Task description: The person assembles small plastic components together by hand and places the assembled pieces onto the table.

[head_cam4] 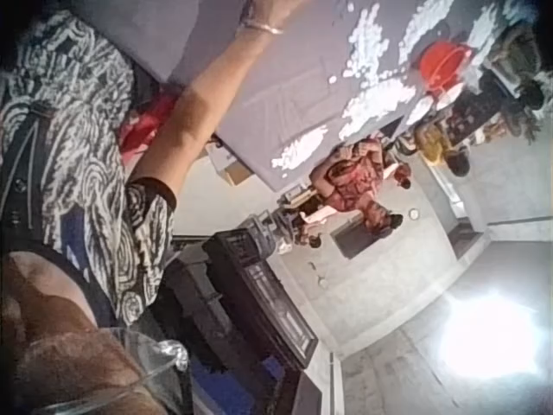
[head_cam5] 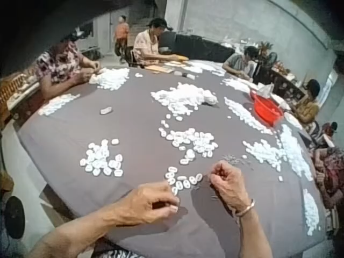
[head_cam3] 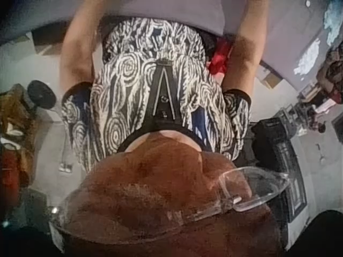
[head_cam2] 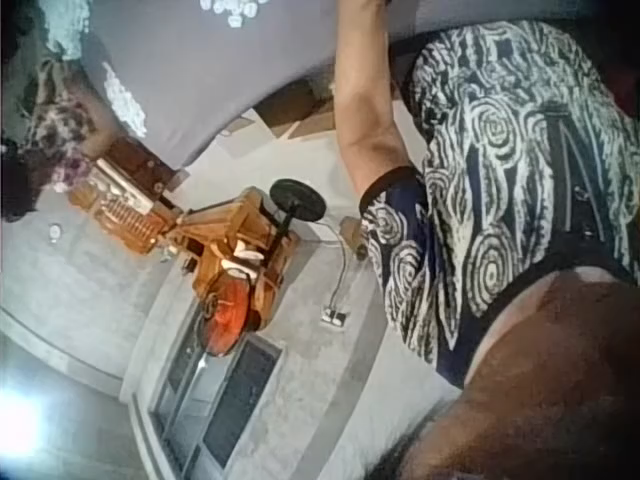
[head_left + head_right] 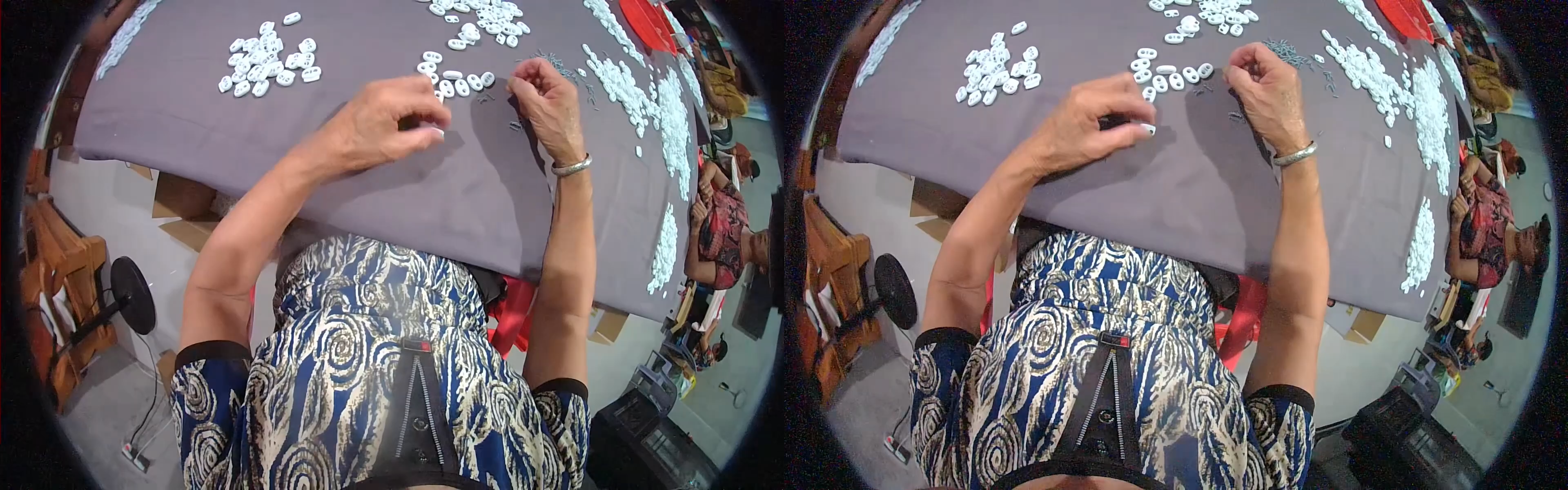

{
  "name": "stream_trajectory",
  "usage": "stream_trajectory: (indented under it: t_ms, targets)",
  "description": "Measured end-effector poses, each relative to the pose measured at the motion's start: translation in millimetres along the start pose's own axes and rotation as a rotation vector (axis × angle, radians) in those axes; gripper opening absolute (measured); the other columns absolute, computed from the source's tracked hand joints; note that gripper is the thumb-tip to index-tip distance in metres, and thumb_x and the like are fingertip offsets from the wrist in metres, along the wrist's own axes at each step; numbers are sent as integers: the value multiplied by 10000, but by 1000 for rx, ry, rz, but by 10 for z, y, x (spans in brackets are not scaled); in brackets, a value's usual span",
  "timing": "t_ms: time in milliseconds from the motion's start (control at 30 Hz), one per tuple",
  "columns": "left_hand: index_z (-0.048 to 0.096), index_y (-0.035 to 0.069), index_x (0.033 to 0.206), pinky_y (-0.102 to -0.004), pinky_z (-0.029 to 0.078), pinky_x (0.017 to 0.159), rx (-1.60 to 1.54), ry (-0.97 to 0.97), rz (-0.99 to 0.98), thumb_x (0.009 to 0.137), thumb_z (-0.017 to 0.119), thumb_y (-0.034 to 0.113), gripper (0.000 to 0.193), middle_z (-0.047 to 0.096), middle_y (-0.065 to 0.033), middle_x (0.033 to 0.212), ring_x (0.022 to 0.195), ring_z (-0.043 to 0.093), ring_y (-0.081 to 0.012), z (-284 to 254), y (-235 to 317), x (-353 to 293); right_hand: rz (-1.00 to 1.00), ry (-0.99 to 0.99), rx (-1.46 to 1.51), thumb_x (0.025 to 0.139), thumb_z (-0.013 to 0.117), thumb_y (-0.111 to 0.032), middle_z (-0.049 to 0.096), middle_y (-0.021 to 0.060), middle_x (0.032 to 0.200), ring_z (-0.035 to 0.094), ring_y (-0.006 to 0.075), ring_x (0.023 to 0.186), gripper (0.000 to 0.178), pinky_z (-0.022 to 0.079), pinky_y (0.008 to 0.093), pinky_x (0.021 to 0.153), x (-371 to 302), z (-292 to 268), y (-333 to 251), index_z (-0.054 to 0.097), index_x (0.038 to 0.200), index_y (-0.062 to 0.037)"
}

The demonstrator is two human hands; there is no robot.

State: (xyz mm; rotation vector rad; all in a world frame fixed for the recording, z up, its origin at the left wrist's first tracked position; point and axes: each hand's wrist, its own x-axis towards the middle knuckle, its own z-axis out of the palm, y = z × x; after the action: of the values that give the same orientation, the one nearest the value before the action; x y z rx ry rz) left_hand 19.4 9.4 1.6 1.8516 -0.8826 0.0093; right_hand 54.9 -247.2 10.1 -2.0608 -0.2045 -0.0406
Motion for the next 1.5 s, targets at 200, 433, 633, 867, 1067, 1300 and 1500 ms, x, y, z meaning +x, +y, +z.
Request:
stream_trajectory:
  t_ms: [200, 433, 633, 867, 1067, 1300, 1500]
  targets:
    - [649, 52, 884, -371, 476, 721, 305, -44, 64, 756, 698, 106, 148, 550, -62, 836, 840, 575, -253, 57, 51, 10, -64, 5, -24, 900, 593, -68, 544, -69, 741, 419, 0, 615, 88, 339, 167, 526, -7, 14, -53, 642, 948, -12]
    - [600, 40, 864, -393, 453, 705, 293, -72, -37, 784, 634, 87, 98, 526, -77, 809, 808, 550, -269, 61, 125, 25, -92, -75, 25, 890, 605, -60, 521, -72, 725, 431, 13, 643, 71, 351, 179, 549, -35, 89, -106, 633, 923, -4]
    - [586, 32, 876, -361, 458, 666, 176, -47, -66, 792, 606, 55, 89, 542, -77, 809, 735, 545, -246, 54, 139, -27, -75, -84, 108, 877, 617, -47, 510, -75, 715, 430, 14, 636, 41, 347, 180, 545, -67, 100, -157, 624, 893, -10]
    - [654, 13, 1044, -209, 420, 620, -523, 277, -424, 918, 562, 68, 166, 530, 17, 823, 686, 487, -46, 63, 184, 29, -39, -255, 202, 861, 631, -37, 519, -66, 735, 445, 15, 643, 37, 366, 183, 554, -152, 208, -342, 619, 891, -21]
    - [662, 28, 986, -190, 418, 617, -909, 403, -566, 915, 588, 92, 122, 560, 21, 829, 709, 502, -49, 134, 169, 39, -23, -310, 274, 858, 634, -17, 587, -52, 778, 513, 25, 705, 36, 430, 187, 618, -274, 488, -454, 626, 893, -15]
    - [667, 52, 977, -183, 422, 610, -866, 515, -609, 880, 651, 119, 118, 627, 22, 869, 706, 519, -45, 178, 160, 39, -27, -223, 279, 865, 635, -22, 631, -17, 815, 553, 30, 742, 49, 463, 187, 649, -295, 570, -439, 622, 904, 4]
    - [672, 54, 971, -192, 435, 614, -985, 567, -618, 865, 672, 113, 122, 630, 24, 865, 705, 522, -44, 249, 210, 38, -10, -143, 386, 876, 632, -25, 634, -20, 819, 573, 32, 745, 46, 484, 188, 674, -319, 650, -468, 621, 905, 9]
